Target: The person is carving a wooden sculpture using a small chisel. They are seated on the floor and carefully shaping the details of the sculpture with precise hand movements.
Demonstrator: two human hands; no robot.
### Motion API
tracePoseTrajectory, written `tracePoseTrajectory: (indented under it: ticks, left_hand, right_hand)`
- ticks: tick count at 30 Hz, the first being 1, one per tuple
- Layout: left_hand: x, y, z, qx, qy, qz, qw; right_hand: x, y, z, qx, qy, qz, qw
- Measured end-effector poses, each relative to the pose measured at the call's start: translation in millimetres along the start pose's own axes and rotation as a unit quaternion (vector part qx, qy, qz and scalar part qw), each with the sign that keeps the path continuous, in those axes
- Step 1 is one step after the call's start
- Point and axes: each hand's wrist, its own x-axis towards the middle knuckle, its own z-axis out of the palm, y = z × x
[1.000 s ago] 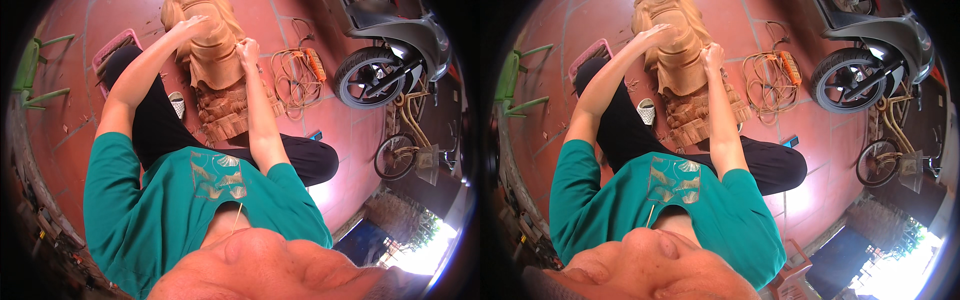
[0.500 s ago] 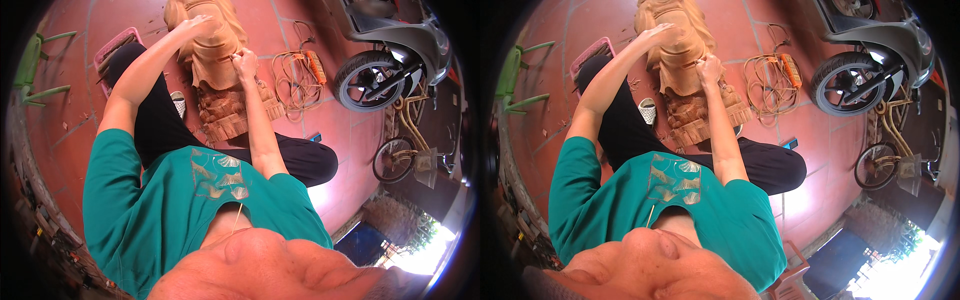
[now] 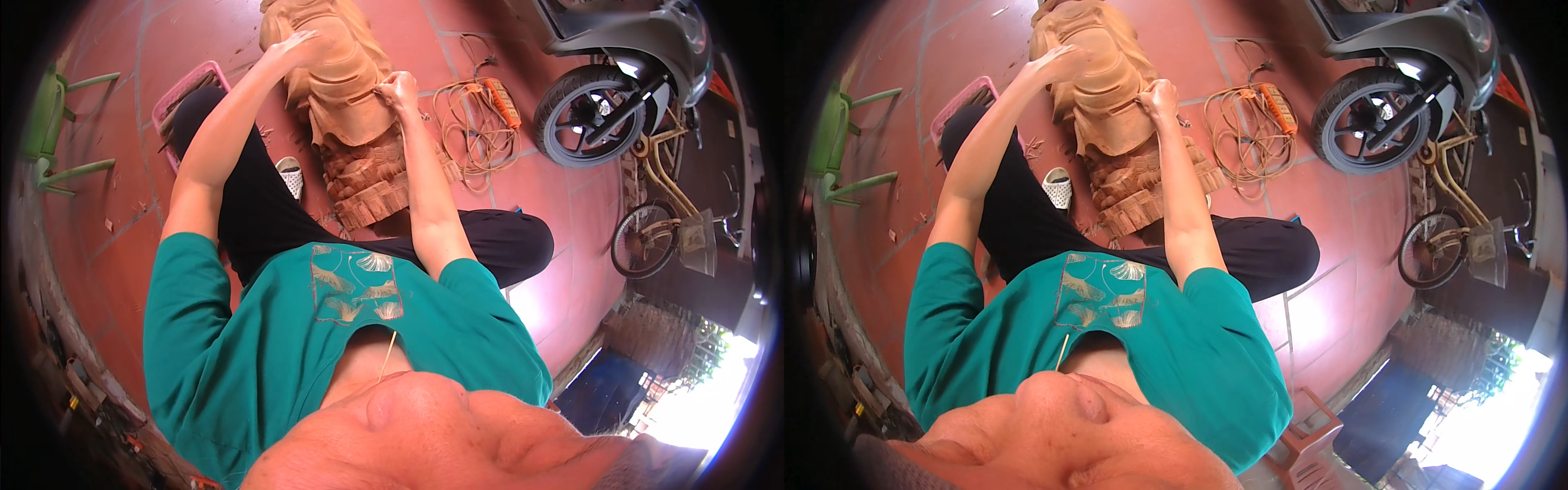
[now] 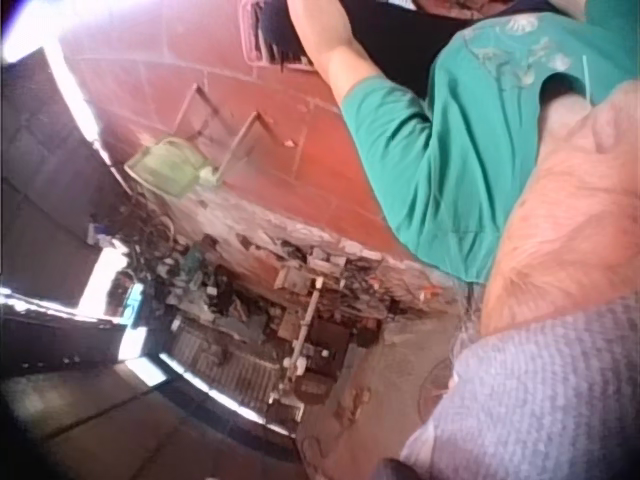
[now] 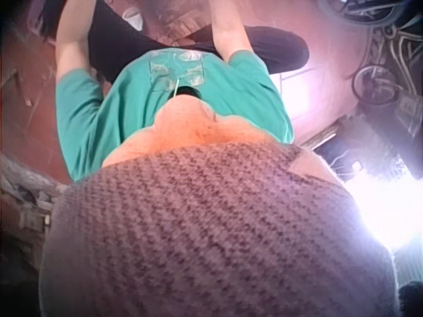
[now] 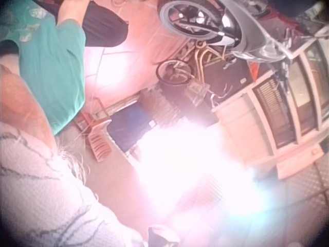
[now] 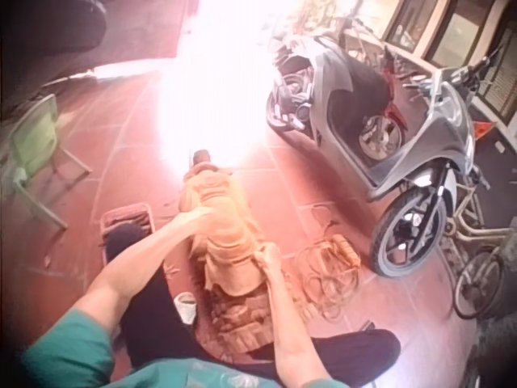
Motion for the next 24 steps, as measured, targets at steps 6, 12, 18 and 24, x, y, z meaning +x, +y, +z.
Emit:
tracePoseTrajectory:
  ticks: [6,12,18,24]
  left_hand:
    - [2.9,-2.5,-4.3,-0.024,0.039,0.020,0.999]
    - [-11.2,38.6,-4.3,-0.121,0.099,0.024,0.987]
    - [-25.2,120.2,38.5,-0.208,0.144,0.028,0.967]
    - [-28.7,111.6,59.5,-0.252,0.238,-0.029,0.938]
  right_hand:
    - [-5.2,-1.2,9.1,0.149,0.031,0.046,0.987]
    - [-41.3,-19.6,14.4,0.608,0.073,0.167,0.773]
    - [-54.4,-18.2,28.7,0.760,0.044,0.204,0.615]
    - [-66.6,-35.9,10.9,0.695,0.068,0.149,0.700]
